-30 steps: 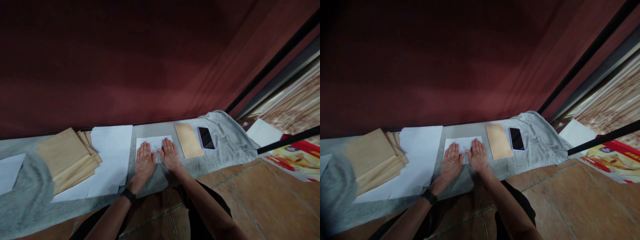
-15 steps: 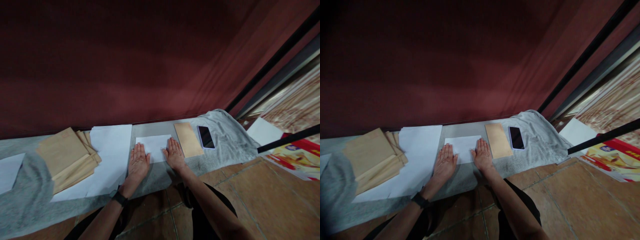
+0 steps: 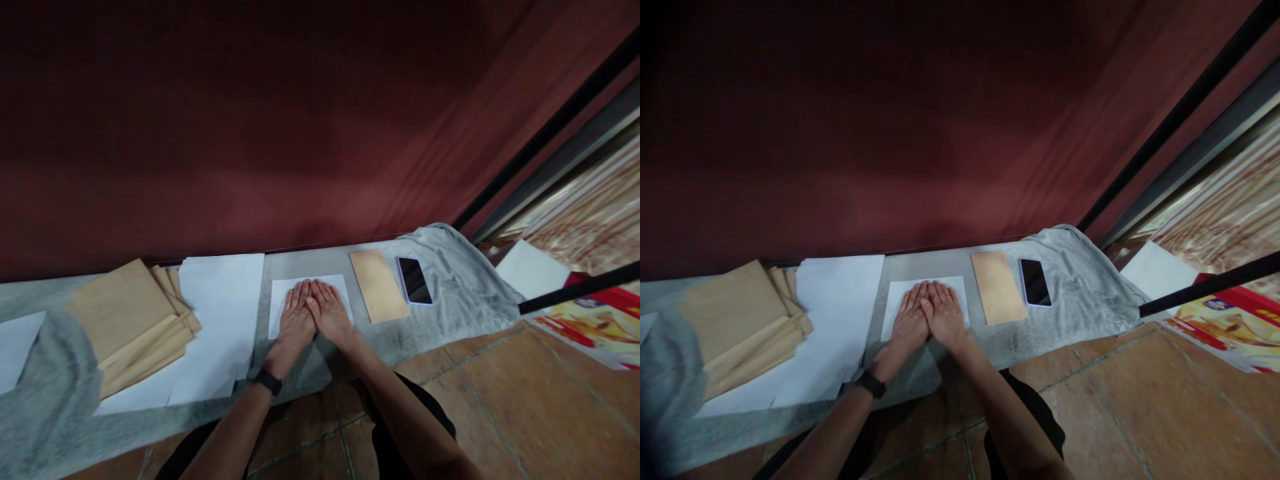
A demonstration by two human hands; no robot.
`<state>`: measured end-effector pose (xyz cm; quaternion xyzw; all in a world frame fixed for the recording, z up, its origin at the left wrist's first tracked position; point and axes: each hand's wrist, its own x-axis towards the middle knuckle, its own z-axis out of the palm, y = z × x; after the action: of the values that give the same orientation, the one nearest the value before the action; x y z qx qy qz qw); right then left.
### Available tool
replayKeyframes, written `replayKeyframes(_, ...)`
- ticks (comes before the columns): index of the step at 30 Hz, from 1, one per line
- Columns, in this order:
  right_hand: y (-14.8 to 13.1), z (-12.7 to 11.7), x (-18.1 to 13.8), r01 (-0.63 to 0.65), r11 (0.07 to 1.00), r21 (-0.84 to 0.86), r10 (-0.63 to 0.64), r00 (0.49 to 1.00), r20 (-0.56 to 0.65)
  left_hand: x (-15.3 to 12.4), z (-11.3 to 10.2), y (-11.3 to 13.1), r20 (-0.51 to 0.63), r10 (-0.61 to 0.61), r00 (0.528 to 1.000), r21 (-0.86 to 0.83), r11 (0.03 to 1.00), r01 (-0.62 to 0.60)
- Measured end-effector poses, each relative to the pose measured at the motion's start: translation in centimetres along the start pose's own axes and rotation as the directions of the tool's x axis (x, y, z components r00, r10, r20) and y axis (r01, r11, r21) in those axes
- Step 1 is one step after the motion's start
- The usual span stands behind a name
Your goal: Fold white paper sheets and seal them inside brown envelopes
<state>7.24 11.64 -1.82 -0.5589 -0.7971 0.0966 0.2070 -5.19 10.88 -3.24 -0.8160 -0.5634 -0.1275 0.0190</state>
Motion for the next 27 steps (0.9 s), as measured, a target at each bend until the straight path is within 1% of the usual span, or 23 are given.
replayKeyframes(2, 0.2, 0.3, 0.4, -0.010, 0.999, -0.033, 0.010, 1.000, -0.010, 0.3, -0.1, -0.3, 0.001, -0.012, 1.000, 0.011, 1.000, 0.012)
replayKeyframes(7, 0.7, 0.5, 0.9, -0.019, 0.991, -0.136, 0.015, 0.999, -0.033, 0.7, -0.6, -0.8, 0.000, -0.088, 0.996, 0.015, 0.996, 0.088)
replayKeyframes(13, 1.8, 0.9, 0.7, -0.064, 0.981, -0.184, 0.047, 0.994, -0.094, 0.8, -0.1, -1.0, -0.081, -0.169, 0.982, -0.029, 0.986, 0.167)
replayKeyframes(18, 3.1, 1.0, 0.3, -0.086, 0.975, -0.204, 0.061, 0.990, -0.125, 0.4, -0.2, -1.5, -0.080, -0.218, 0.973, -0.001, 0.976, 0.219)
replayKeyframes(27, 4.5, 0.8, -1.0, -0.108, 0.966, -0.235, 0.072, 0.985, -0.154, -1.2, -0.5, -2.5, -0.084, -0.245, 0.966, -0.020, 0.970, 0.244)
